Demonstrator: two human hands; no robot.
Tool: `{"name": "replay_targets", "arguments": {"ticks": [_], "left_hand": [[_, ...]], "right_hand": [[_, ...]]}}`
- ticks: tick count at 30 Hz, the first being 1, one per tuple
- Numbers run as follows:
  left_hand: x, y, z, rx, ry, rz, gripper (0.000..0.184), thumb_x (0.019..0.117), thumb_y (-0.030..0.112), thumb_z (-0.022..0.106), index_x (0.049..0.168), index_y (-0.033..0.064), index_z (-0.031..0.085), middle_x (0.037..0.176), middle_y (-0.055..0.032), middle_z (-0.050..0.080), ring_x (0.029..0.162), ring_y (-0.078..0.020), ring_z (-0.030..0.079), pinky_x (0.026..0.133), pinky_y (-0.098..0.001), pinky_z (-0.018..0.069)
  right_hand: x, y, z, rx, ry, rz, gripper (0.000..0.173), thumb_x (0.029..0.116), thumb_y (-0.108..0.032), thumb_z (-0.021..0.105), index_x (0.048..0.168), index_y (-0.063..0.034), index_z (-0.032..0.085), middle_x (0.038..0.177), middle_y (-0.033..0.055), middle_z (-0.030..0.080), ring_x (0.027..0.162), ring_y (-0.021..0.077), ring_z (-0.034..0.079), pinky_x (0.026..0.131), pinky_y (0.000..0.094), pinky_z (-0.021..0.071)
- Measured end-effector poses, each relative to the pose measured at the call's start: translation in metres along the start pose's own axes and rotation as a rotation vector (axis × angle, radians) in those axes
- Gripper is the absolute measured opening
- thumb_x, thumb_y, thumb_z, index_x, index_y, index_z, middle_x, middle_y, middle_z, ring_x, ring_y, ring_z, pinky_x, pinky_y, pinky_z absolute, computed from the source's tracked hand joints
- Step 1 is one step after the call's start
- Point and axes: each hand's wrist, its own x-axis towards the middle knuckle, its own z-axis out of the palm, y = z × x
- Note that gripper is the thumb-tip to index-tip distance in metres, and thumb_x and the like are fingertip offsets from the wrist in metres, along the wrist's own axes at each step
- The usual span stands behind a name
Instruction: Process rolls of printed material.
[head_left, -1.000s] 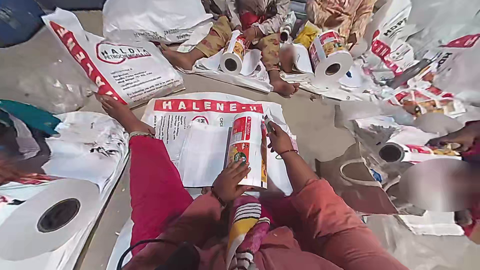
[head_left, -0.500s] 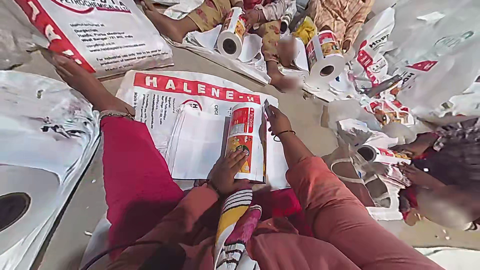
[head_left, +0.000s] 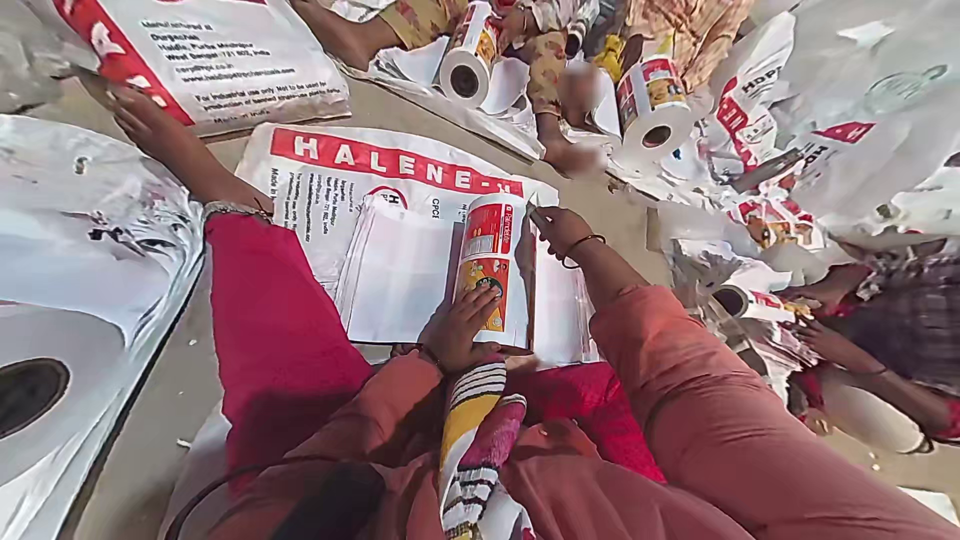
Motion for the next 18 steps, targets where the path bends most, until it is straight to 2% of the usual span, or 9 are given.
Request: {"name": "replay_targets", "arguments": {"ticks": [6,10,12,14,16,18], "left_hand": [[0.004,0.004,-0.004,0.007,-0.047,-0.006,0.085,0.1006,0.068,0.030,0.156,0.0053,0.043,0.165,-0.0100,0.039,0.157,-0.0273,0.027,0.127,-0.0516,0.0226],[0.003,0.008,-0.009,0.027,-0.101,-0.037,0.084,0.1012,0.064,0.037,0.159,0.0028,0.037,0.170,-0.0094,0.029,0.160,-0.0298,0.016,0.128,-0.0527,0.0201],[0.003,0.010,-0.008,0.038,-0.101,-0.044,0.085,0.1008,0.063,0.037,0.161,0.0034,0.032,0.171,-0.0098,0.027,0.160,-0.0335,0.012,0.126,-0.0548,0.0221],[0.004,0.010,-0.009,0.018,-0.082,-0.035,0.083,0.1004,0.058,0.041,0.162,0.0038,0.029,0.171,-0.0107,0.025,0.160,-0.0363,0.010,0.125,-0.0577,0.0217],[0.000,0.011,-0.010,-0.005,-0.089,-0.044,0.081,0.1007,0.055,0.044,0.163,0.0047,0.029,0.171,-0.0100,0.025,0.160,-0.0366,0.010,0.124,-0.0616,0.0219],[0.001,0.009,-0.012,-0.024,-0.074,-0.048,0.078,0.1015,0.052,0.042,0.162,0.0049,0.030,0.171,-0.0091,0.026,0.160,-0.0356,0.011,0.124,-0.0624,0.0217]], "right_hand": [[-0.051,0.000,0.012,-0.054,-0.063,0.010,0.044,0.1090,-0.021,0.044,0.153,-0.0146,0.047,0.107,0.0197,0.069,0.071,0.0310,0.069,0.065,0.0501,0.0593],[-0.099,0.006,0.024,0.002,-0.143,0.033,0.045,0.1126,-0.031,0.040,0.155,-0.0192,0.044,0.106,0.0178,0.068,0.064,0.0254,0.065,0.059,0.0442,0.0573],[-0.134,0.010,0.031,0.014,-0.188,0.034,0.045,0.1128,-0.036,0.039,0.155,-0.0218,0.045,0.102,0.0160,0.069,0.059,0.0238,0.063,0.056,0.0432,0.0552],[-0.174,0.013,0.036,-0.042,-0.283,-0.005,0.045,0.1130,-0.038,0.037,0.154,-0.0226,0.047,0.098,0.0137,0.069,0.059,0.0218,0.062,0.057,0.0417,0.0555],[-0.220,0.020,0.037,-0.080,-0.453,-0.062,0.041,0.1122,-0.033,0.041,0.148,-0.0179,0.053,0.095,0.0136,0.069,0.063,0.0215,0.061,0.062,0.0426,0.0542],[-0.255,0.032,0.038,-0.037,-0.517,-0.107,0.038,0.1088,-0.029,0.050,0.144,-0.0168,0.059,0.094,0.0117,0.069,0.064,0.0183,0.060,0.061,0.0400,0.0533]]}}
